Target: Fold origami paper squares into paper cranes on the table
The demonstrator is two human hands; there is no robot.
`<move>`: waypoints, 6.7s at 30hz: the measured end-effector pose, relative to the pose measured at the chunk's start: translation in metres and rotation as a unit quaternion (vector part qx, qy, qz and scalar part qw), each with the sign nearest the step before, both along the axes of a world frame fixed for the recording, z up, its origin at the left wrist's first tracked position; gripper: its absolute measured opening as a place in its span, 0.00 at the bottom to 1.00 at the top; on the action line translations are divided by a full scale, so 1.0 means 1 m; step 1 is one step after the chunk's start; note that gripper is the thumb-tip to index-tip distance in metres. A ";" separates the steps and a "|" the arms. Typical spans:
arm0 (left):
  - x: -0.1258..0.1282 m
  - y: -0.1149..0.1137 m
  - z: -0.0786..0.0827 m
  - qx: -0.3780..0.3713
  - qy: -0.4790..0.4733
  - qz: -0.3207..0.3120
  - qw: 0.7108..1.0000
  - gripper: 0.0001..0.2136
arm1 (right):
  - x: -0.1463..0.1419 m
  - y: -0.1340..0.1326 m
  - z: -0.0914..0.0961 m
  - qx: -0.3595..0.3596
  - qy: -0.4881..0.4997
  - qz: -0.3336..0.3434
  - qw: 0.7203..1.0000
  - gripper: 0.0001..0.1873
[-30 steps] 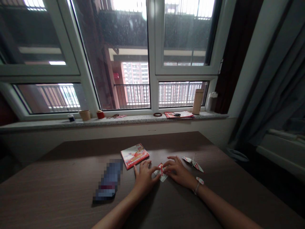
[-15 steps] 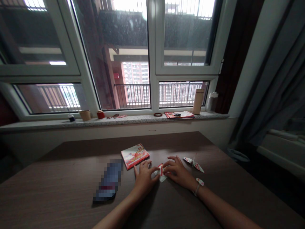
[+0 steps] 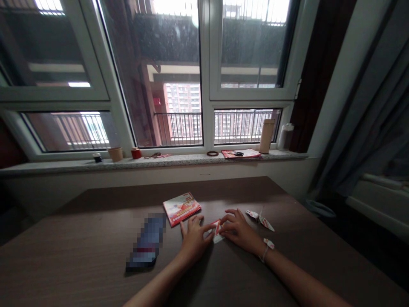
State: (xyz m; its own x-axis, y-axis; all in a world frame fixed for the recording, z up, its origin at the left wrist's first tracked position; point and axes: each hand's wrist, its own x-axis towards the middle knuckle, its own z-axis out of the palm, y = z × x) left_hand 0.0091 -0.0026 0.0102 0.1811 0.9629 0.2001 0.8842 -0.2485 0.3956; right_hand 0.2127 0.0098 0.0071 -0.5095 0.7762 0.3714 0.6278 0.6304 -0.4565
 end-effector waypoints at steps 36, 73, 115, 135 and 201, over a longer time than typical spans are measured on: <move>0.001 0.003 0.004 -0.037 0.014 0.001 0.999 0.13 | 0.001 -0.002 0.001 -0.018 0.006 0.007 1.000 0.07; 0.001 0.002 0.001 0.015 -0.026 0.004 1.000 0.06 | -0.002 -0.003 0.002 -0.041 0.026 -0.006 0.999 0.07; 0.004 0.001 0.001 0.012 -0.015 0.003 1.000 0.09 | 0.002 0.002 -0.003 0.033 0.020 -0.118 0.992 0.08; 0.003 0.001 0.001 0.007 -0.008 0.002 1.000 0.09 | 0.001 -0.004 -0.001 0.047 -0.003 -0.036 0.998 0.06; 0.003 0.001 0.002 0.005 0.004 0.004 1.000 0.09 | -0.002 -0.007 0.006 0.046 -0.041 -0.097 0.993 0.08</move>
